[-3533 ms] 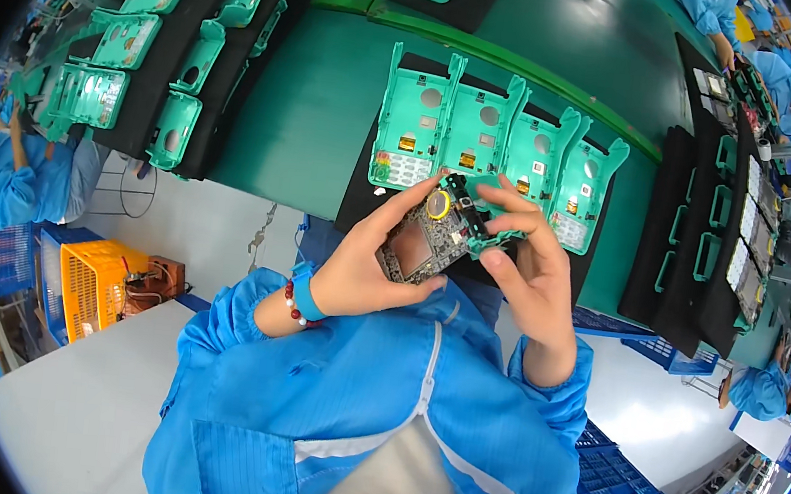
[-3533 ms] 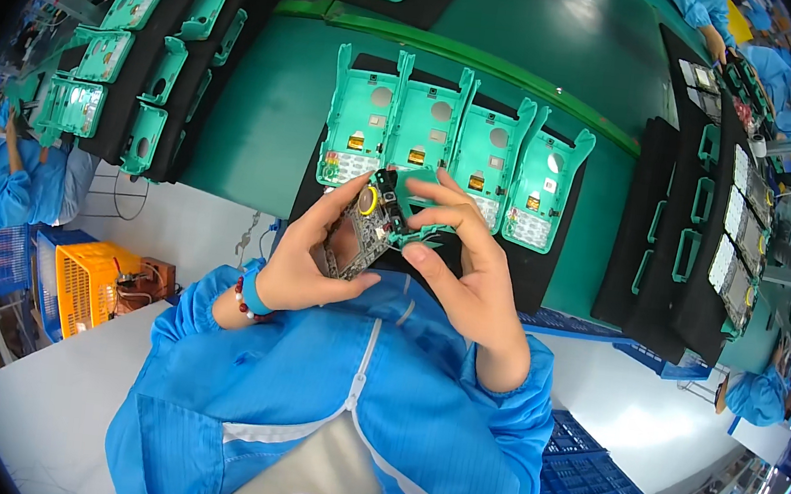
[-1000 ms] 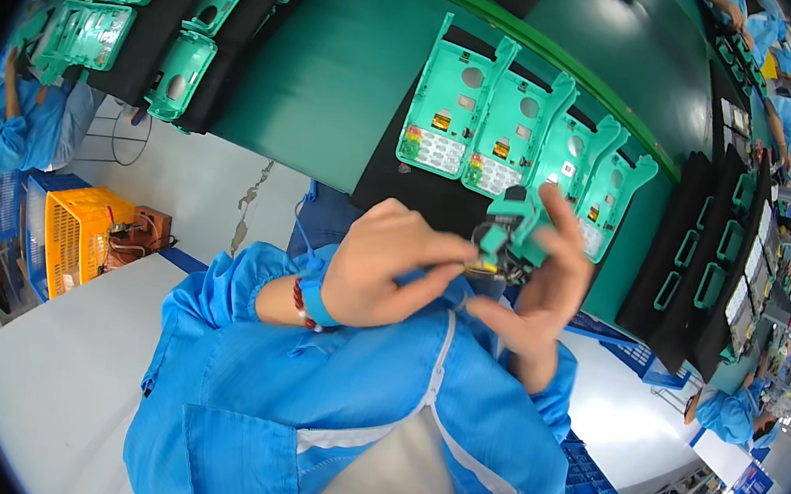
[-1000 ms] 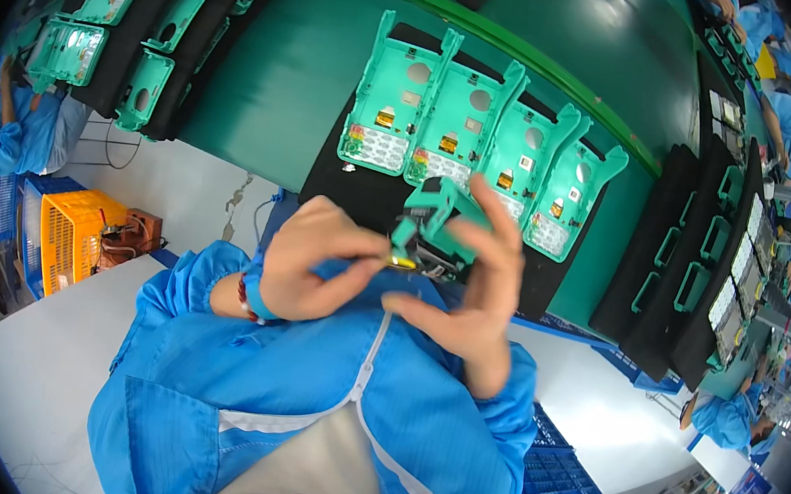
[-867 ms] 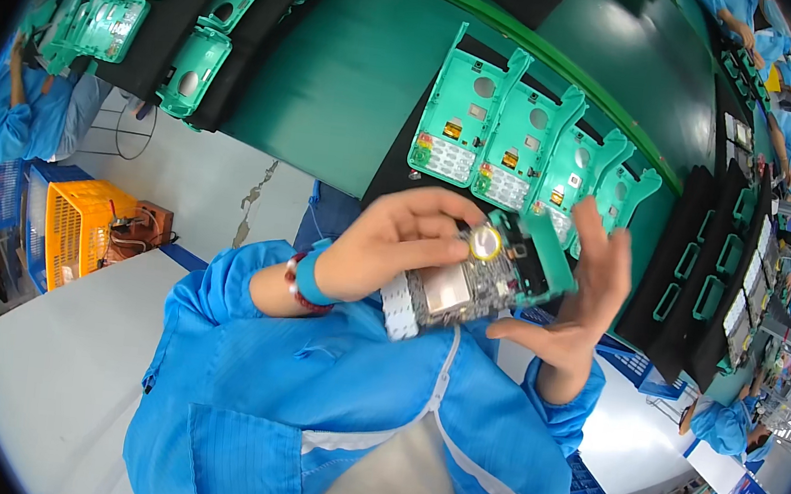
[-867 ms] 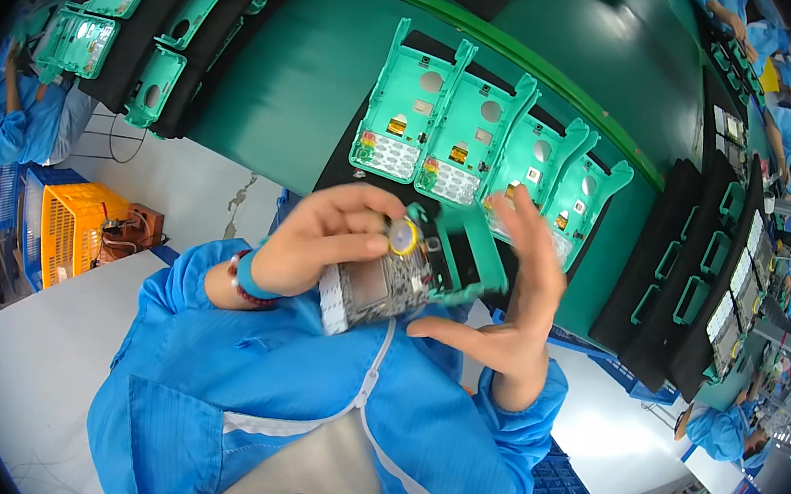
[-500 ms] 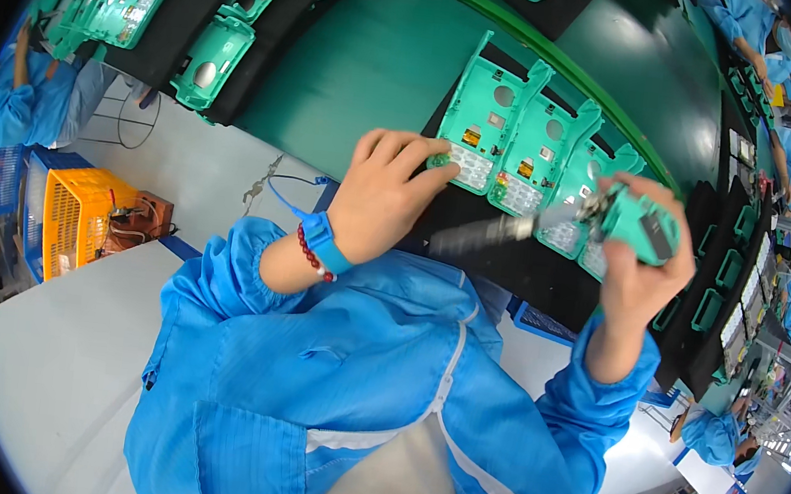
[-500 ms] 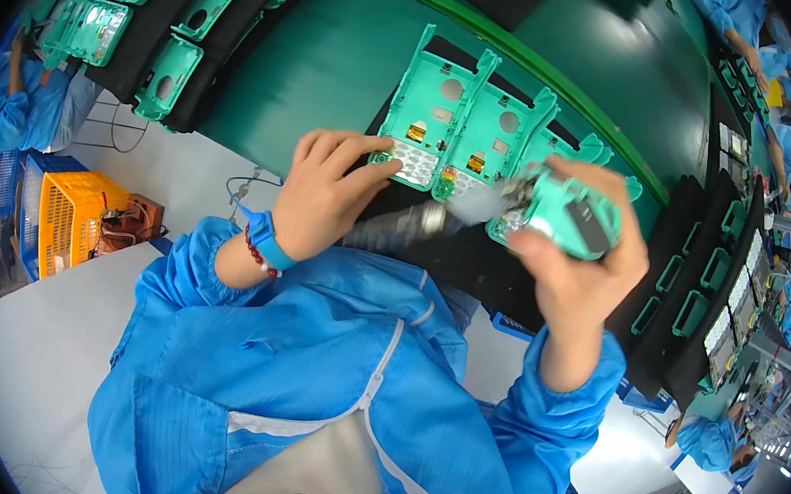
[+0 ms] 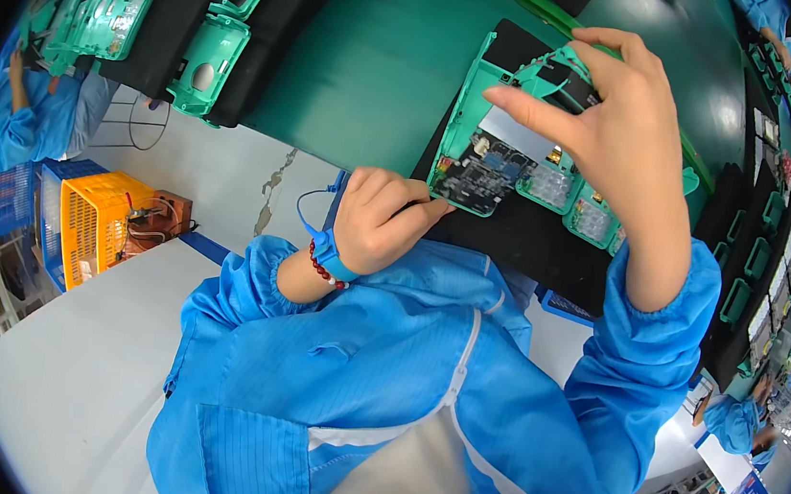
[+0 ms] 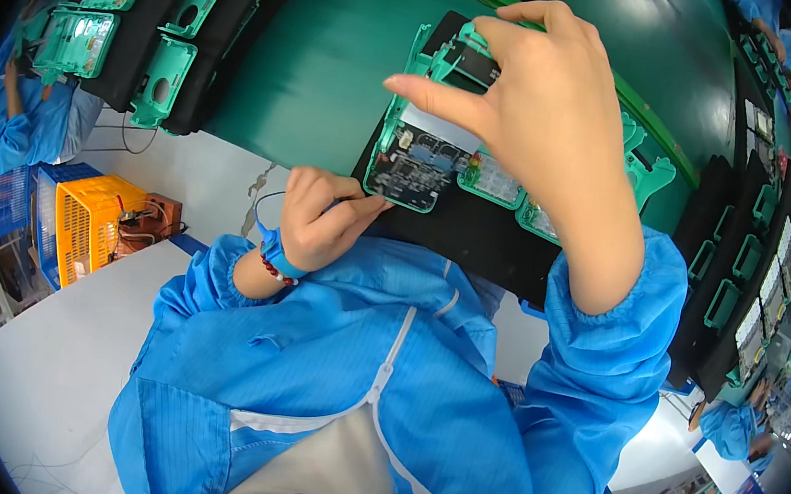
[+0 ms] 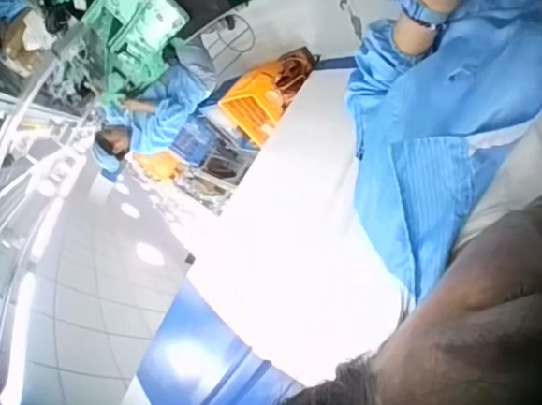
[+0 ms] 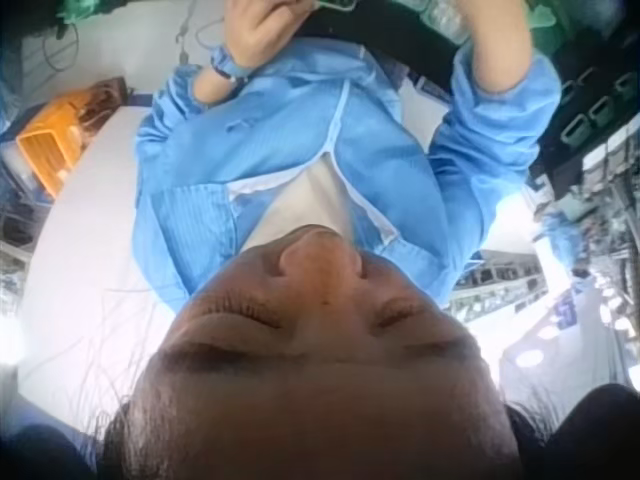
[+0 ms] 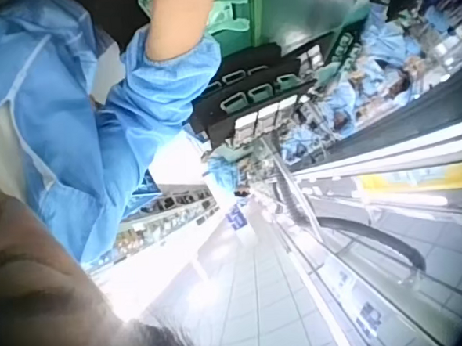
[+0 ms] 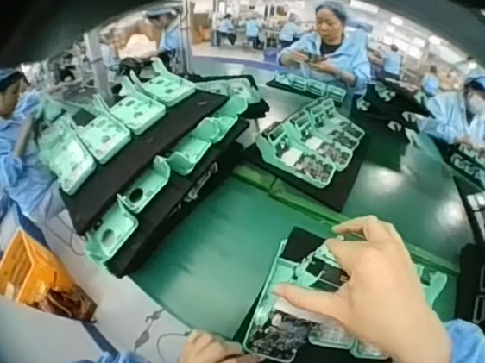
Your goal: The person assembles handheld electronic devices on a production line by attaching circuit board components into device casings, pressing them securely into place by hand, and sliding trays along the conveyor line.
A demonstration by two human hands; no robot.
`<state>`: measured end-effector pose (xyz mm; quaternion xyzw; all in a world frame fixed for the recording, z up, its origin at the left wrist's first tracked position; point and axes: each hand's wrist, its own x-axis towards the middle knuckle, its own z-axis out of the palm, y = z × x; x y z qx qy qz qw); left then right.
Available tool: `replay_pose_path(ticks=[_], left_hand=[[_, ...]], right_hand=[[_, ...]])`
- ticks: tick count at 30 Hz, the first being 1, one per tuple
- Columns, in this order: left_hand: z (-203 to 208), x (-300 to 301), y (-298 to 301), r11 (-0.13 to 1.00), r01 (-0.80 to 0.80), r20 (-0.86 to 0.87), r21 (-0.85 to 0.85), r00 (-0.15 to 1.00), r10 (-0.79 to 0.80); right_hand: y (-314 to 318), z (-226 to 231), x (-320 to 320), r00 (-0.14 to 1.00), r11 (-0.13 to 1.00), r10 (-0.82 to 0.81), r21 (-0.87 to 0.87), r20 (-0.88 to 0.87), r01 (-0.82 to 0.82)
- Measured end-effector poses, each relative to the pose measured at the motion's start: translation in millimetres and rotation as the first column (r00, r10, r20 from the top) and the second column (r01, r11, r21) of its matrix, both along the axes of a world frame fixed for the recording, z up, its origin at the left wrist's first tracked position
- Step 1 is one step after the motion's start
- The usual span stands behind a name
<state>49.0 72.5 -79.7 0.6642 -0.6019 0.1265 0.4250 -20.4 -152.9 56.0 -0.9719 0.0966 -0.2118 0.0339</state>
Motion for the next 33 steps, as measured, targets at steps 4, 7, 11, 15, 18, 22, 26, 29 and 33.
replay_pose_path(ticks=[4,7,11,15,18,22,26,29,33], left_hand=[[-2,0,0,1.0,0.001,0.002,0.003,1.0,-0.001],[-3,-1,1,1.0,-0.012,0.004,0.014,1.0,0.012],[-3,-1,0,1.0,-0.016,0.008,0.022,1.0,0.015],[-3,0,-1,0.999,-0.034,0.029,0.02,0.999,0.034],[-4,3,1,0.999,-0.036,0.038,0.039,0.999,0.034],[8,4,-7,0.995,-0.031,0.051,0.1,0.998,0.026],[14,7,-6,0.943,0.064,0.077,0.327,0.993,-0.094],[16,9,-5,0.929,0.087,0.061,0.36,0.991,-0.117],[18,10,-5,0.918,0.091,0.069,0.386,0.989,-0.127]], right_hand=[[-2,-6,9,0.997,0.999,0.044,-0.01,0.061,-0.043],[3,-1,14,0.998,0.999,0.015,-0.046,-0.057,-0.018],[2,2,17,0.998,0.998,0.028,-0.049,-0.061,-0.031],[5,0,22,0.993,0.996,0.08,-0.036,-0.086,-0.084],[7,1,21,0.993,0.997,0.068,0.031,-0.1,-0.065],[-3,-19,24,0.987,0.989,0.128,0.086,-0.099,-0.12],[-11,-45,32,0.99,0.99,0.137,0.033,0.037,-0.138],[-14,-49,34,0.999,0.998,0.04,-0.053,0.002,-0.04],[-6,-23,32,0.995,0.991,-0.022,-0.132,-0.098,0.009]])
